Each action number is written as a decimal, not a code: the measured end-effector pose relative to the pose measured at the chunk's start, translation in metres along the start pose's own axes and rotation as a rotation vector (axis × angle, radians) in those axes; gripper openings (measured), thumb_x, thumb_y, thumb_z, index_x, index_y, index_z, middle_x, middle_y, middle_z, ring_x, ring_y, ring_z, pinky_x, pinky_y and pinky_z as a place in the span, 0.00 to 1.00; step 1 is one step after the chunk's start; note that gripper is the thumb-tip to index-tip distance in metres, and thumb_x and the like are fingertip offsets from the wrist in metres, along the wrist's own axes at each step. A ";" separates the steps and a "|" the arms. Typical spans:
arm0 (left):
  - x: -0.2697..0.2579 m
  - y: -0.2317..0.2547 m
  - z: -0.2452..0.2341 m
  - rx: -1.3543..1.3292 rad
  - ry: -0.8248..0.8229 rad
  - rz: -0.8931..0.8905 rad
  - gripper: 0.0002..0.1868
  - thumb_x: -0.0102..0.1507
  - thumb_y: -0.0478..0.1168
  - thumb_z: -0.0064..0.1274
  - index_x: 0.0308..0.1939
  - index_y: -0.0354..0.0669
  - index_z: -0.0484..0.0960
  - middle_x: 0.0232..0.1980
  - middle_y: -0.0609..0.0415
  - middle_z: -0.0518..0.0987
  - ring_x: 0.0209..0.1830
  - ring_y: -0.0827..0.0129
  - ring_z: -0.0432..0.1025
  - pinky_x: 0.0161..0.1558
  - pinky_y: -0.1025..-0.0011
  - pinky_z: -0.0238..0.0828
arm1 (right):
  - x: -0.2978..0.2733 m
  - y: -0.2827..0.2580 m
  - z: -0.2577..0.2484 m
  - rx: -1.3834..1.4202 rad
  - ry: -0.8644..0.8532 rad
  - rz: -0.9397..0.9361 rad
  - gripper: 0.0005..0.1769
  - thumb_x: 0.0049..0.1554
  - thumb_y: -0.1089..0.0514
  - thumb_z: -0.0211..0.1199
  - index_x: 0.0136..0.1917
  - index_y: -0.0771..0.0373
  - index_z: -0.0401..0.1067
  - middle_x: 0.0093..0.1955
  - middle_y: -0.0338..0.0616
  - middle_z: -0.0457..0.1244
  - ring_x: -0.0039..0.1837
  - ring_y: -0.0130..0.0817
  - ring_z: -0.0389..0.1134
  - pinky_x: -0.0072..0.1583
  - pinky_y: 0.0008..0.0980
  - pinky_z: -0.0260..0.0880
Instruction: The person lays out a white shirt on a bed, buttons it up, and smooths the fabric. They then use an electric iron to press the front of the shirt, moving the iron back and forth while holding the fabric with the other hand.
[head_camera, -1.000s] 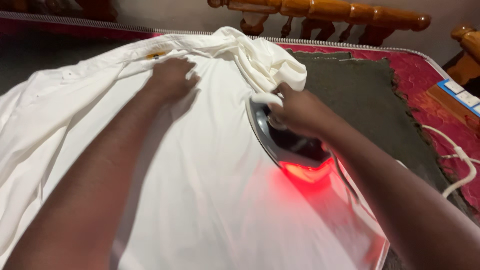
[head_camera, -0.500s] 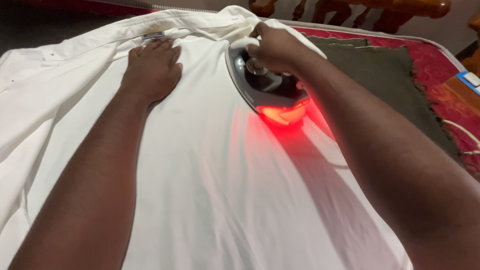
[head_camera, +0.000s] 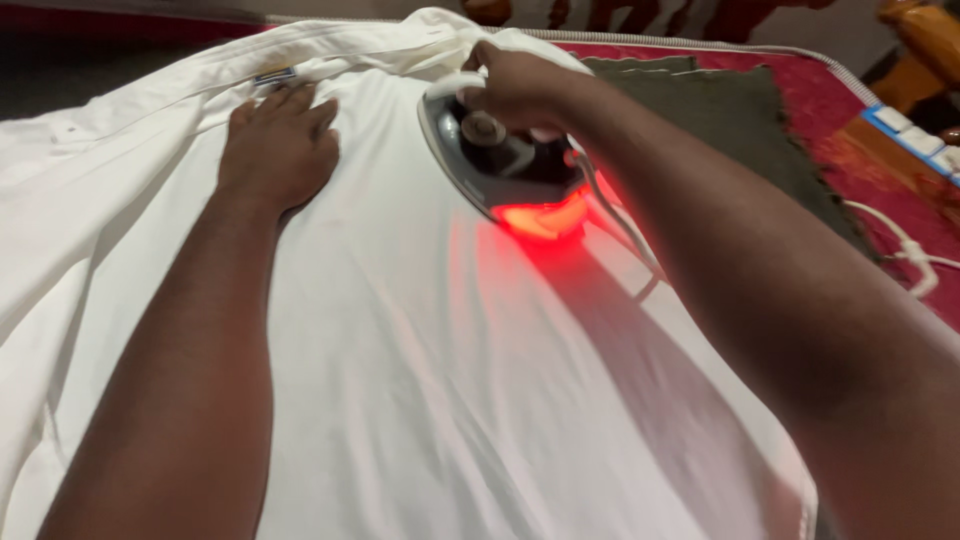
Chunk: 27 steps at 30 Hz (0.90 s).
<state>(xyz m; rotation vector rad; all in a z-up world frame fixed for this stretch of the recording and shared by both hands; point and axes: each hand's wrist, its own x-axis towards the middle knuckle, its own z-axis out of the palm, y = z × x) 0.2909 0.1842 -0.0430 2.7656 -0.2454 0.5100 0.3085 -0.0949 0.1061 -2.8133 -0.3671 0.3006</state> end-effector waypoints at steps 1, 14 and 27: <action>0.000 0.000 0.000 -0.011 -0.002 -0.007 0.28 0.69 0.51 0.36 0.73 0.56 0.71 0.80 0.52 0.60 0.81 0.59 0.50 0.75 0.48 0.38 | -0.017 0.002 0.000 -0.001 -0.005 0.008 0.28 0.63 0.43 0.57 0.72 0.53 0.60 0.43 0.49 0.68 0.36 0.38 0.66 0.37 0.44 0.63; -0.001 -0.001 0.000 -0.003 -0.010 -0.006 0.28 0.69 0.51 0.37 0.73 0.56 0.70 0.80 0.52 0.60 0.80 0.58 0.50 0.75 0.48 0.37 | -0.189 0.021 0.003 -0.057 -0.015 0.162 0.31 0.59 0.39 0.56 0.72 0.50 0.61 0.44 0.53 0.72 0.42 0.46 0.75 0.49 0.46 0.72; 0.001 -0.004 -0.003 -0.083 0.005 0.011 0.29 0.67 0.45 0.36 0.72 0.46 0.70 0.78 0.51 0.63 0.80 0.59 0.52 0.74 0.50 0.38 | 0.020 -0.004 0.024 0.086 0.194 -0.158 0.24 0.58 0.46 0.63 0.65 0.55 0.71 0.42 0.46 0.71 0.34 0.35 0.69 0.38 0.38 0.68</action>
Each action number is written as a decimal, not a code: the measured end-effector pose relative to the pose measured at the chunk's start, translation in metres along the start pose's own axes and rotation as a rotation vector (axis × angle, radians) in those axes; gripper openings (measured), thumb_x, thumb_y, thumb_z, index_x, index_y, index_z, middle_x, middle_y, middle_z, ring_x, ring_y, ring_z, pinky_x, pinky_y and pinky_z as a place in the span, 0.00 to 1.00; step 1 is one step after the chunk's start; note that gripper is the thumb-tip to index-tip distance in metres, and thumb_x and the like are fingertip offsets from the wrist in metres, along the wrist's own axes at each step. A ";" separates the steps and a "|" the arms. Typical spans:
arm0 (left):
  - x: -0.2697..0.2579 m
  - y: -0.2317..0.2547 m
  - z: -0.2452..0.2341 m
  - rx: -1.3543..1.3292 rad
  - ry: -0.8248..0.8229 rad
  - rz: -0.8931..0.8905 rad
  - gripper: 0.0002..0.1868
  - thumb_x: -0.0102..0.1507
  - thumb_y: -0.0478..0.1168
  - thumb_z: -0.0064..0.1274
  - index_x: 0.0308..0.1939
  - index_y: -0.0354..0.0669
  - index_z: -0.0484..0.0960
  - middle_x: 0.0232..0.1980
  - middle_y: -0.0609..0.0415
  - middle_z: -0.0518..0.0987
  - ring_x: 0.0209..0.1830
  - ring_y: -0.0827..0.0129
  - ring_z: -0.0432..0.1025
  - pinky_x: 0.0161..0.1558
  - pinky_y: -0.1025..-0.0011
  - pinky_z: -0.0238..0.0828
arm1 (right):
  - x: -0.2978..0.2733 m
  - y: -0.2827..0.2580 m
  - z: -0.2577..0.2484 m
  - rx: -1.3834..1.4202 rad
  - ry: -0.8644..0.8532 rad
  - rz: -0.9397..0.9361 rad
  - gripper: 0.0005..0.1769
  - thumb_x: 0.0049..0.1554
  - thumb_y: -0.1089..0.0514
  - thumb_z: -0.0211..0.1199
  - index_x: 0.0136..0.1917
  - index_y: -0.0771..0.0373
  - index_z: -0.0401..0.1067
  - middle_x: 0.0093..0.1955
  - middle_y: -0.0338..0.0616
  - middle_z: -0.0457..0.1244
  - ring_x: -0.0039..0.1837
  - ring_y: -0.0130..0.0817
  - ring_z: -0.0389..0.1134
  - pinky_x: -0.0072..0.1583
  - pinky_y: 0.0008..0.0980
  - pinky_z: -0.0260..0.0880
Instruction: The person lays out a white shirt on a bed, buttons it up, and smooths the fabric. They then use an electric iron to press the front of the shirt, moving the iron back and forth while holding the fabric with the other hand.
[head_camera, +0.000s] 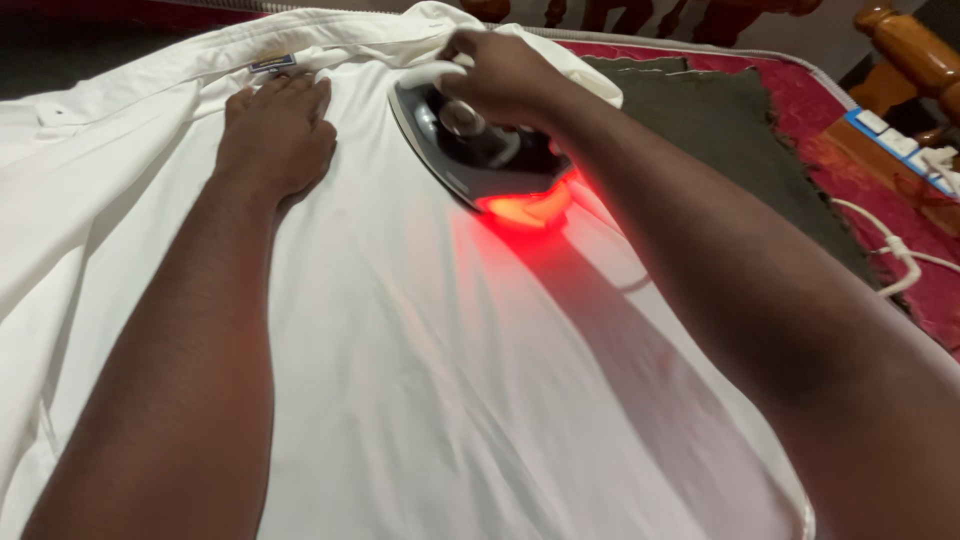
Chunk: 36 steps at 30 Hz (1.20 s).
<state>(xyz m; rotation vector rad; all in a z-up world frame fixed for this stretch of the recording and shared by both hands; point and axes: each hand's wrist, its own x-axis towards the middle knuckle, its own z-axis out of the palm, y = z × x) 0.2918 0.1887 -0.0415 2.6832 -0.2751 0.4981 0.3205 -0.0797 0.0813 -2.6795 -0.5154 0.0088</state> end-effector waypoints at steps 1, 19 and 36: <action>0.001 0.000 0.000 -0.004 0.004 0.003 0.28 0.68 0.45 0.35 0.72 0.45 0.70 0.78 0.50 0.64 0.80 0.59 0.52 0.75 0.51 0.38 | 0.012 -0.005 0.003 0.005 0.015 -0.043 0.24 0.58 0.47 0.64 0.65 0.55 0.71 0.40 0.45 0.70 0.33 0.32 0.69 0.37 0.36 0.68; 0.004 -0.007 -0.007 0.102 -0.053 0.015 0.30 0.67 0.44 0.35 0.73 0.40 0.67 0.80 0.50 0.61 0.81 0.59 0.50 0.75 0.52 0.40 | -0.052 -0.019 -0.017 -0.052 -0.177 0.032 0.27 0.60 0.45 0.60 0.70 0.49 0.65 0.36 0.45 0.67 0.29 0.34 0.64 0.35 0.40 0.64; 0.002 -0.020 -0.012 -0.019 0.015 0.008 0.21 0.62 0.39 0.43 0.58 0.39 0.78 0.71 0.44 0.71 0.72 0.51 0.62 0.70 0.52 0.51 | 0.010 -0.038 0.002 0.031 -0.178 0.004 0.24 0.59 0.46 0.63 0.68 0.49 0.69 0.37 0.41 0.65 0.35 0.30 0.64 0.38 0.38 0.65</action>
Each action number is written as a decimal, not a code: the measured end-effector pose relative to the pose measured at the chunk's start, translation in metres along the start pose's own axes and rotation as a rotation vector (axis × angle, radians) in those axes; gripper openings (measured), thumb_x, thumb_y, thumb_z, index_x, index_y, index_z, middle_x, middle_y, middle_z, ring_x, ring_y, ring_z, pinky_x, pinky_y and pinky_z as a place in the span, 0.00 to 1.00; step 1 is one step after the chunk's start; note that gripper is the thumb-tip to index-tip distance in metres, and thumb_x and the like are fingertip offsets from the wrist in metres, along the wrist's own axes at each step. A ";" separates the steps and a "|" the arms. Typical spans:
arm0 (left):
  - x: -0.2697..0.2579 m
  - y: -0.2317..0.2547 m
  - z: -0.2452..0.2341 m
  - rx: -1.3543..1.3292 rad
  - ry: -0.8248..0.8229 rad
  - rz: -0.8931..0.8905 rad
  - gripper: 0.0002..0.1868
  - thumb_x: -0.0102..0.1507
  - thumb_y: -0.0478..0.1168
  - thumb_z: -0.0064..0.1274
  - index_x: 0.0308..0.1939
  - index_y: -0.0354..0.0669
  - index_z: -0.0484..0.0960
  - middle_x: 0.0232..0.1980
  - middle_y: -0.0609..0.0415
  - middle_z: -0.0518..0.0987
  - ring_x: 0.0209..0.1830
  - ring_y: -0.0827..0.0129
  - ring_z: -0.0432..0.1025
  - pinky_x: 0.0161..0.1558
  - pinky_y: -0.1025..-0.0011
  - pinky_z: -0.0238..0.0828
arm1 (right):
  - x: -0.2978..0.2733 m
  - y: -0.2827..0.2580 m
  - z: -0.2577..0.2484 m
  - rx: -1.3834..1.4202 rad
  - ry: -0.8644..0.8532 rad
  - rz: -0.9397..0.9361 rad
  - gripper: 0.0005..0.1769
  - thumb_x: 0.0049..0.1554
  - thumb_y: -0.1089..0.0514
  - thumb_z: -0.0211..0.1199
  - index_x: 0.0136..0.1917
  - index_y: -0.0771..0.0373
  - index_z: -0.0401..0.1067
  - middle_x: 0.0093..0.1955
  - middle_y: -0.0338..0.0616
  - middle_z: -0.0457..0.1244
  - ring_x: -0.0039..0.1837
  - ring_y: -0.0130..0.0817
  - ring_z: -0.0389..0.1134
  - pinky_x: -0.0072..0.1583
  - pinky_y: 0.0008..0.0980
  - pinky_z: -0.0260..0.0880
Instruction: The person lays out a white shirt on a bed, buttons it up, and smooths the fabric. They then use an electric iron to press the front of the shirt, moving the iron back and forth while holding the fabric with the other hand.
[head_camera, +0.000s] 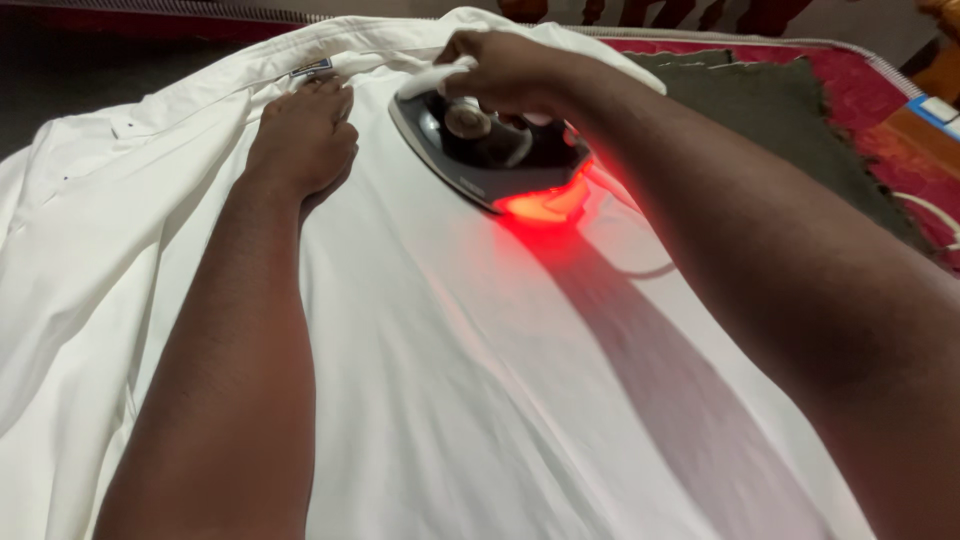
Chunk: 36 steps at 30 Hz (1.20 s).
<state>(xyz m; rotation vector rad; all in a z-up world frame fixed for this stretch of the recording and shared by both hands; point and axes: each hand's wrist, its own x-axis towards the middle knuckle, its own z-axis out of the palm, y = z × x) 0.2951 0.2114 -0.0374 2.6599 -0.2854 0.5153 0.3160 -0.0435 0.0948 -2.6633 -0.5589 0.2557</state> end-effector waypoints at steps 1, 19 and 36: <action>0.001 0.001 0.001 0.011 0.016 0.021 0.21 0.61 0.39 0.44 0.57 0.38 0.78 0.71 0.43 0.70 0.71 0.51 0.62 0.68 0.51 0.50 | -0.011 0.001 -0.001 -0.006 -0.024 0.031 0.26 0.59 0.46 0.62 0.70 0.47 0.68 0.36 0.41 0.64 0.34 0.32 0.63 0.38 0.39 0.63; -0.005 -0.005 -0.012 -0.967 0.174 -0.389 0.22 0.64 0.35 0.38 0.57 0.42 0.84 0.41 0.52 0.84 0.14 0.76 0.59 0.15 0.71 0.55 | 0.019 -0.022 0.022 -0.015 0.045 -0.108 0.20 0.62 0.47 0.60 0.67 0.49 0.71 0.33 0.42 0.63 0.30 0.29 0.61 0.33 0.36 0.59; -0.007 0.004 -0.014 -0.975 0.156 -0.340 0.20 0.69 0.39 0.39 0.62 0.46 0.79 0.56 0.54 0.80 0.39 0.78 0.70 0.38 0.80 0.69 | -0.017 -0.029 0.025 -0.003 0.047 -0.128 0.23 0.58 0.48 0.62 0.66 0.53 0.70 0.33 0.41 0.66 0.26 0.29 0.64 0.32 0.36 0.64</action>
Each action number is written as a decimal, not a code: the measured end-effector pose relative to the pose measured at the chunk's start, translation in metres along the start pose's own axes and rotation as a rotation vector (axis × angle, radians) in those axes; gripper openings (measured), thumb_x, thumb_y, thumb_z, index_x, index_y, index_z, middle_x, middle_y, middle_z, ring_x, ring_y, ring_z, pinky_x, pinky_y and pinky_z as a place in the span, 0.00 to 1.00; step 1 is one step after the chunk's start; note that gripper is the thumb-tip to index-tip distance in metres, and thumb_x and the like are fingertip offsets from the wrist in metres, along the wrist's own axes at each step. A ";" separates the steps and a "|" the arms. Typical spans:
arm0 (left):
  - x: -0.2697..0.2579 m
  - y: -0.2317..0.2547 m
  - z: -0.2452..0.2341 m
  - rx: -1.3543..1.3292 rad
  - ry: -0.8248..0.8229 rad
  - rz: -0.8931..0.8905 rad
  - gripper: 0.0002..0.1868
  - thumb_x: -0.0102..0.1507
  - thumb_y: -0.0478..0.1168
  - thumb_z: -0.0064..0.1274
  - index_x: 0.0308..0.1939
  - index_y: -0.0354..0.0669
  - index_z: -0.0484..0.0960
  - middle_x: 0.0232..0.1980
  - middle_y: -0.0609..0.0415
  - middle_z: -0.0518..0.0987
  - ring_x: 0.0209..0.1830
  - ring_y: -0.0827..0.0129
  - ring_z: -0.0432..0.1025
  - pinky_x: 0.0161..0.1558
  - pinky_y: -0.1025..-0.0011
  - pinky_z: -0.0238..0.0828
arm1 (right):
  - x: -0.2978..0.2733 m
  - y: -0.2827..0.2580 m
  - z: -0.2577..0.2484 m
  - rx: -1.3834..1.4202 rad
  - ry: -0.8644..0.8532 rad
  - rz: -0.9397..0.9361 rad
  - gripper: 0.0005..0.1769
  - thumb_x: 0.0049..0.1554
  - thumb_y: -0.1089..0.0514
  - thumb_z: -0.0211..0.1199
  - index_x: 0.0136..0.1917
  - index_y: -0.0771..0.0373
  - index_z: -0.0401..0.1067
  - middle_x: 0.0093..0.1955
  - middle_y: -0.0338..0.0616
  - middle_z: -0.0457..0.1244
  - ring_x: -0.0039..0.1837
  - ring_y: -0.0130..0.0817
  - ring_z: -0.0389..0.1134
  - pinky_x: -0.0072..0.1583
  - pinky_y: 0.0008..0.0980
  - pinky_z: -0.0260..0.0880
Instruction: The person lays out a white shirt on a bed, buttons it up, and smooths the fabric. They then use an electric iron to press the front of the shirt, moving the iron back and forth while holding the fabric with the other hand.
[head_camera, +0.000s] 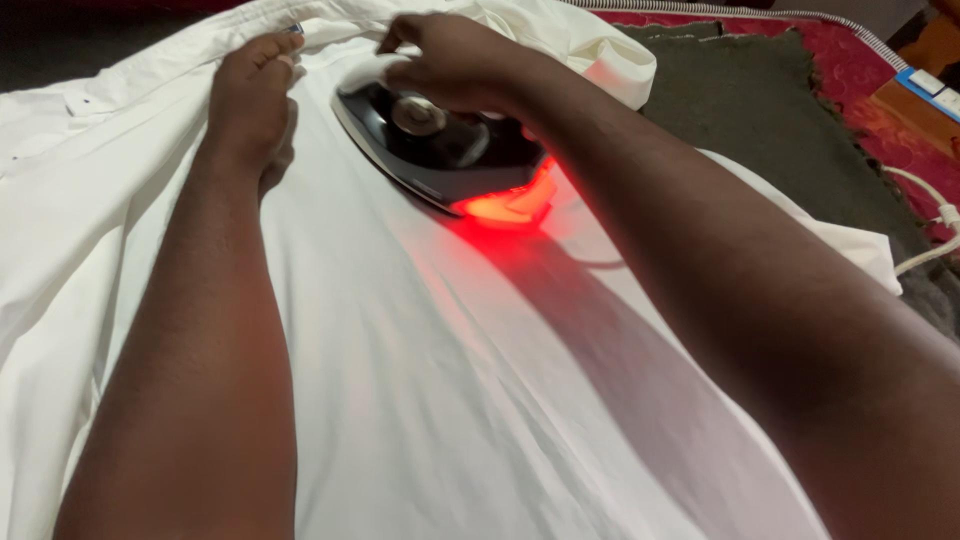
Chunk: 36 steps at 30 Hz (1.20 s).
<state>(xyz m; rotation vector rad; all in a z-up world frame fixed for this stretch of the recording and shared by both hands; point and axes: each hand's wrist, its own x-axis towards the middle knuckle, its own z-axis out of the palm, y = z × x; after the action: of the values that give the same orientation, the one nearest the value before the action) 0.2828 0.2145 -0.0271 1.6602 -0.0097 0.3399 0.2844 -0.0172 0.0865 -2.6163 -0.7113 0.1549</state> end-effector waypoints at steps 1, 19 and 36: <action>0.002 -0.002 -0.001 0.024 -0.011 0.039 0.19 0.70 0.40 0.39 0.63 0.45 0.78 0.57 0.55 0.79 0.43 0.79 0.73 0.42 0.80 0.72 | 0.007 -0.002 0.003 0.045 0.000 0.015 0.22 0.58 0.48 0.62 0.65 0.54 0.71 0.31 0.40 0.66 0.25 0.28 0.63 0.31 0.35 0.63; -0.016 0.020 -0.001 -0.042 -0.016 -0.019 0.30 0.69 0.53 0.29 0.67 0.44 0.73 0.69 0.53 0.74 0.71 0.66 0.65 0.68 0.64 0.56 | 0.042 -0.012 0.023 0.300 -0.028 0.066 0.29 0.55 0.51 0.66 0.68 0.62 0.73 0.31 0.43 0.66 0.25 0.27 0.61 0.28 0.34 0.62; -0.031 0.040 0.013 0.206 0.007 0.044 0.26 0.69 0.47 0.31 0.47 0.38 0.85 0.49 0.51 0.86 0.40 0.73 0.75 0.46 0.72 0.69 | -0.087 -0.045 -0.002 0.150 -0.166 0.179 0.30 0.56 0.47 0.60 0.72 0.47 0.68 0.32 0.49 0.67 0.26 0.34 0.61 0.31 0.40 0.64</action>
<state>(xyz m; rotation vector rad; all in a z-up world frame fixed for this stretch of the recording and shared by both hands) 0.2481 0.1905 0.0041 1.8652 -0.0062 0.3902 0.1895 -0.0270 0.1068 -2.5393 -0.4971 0.4654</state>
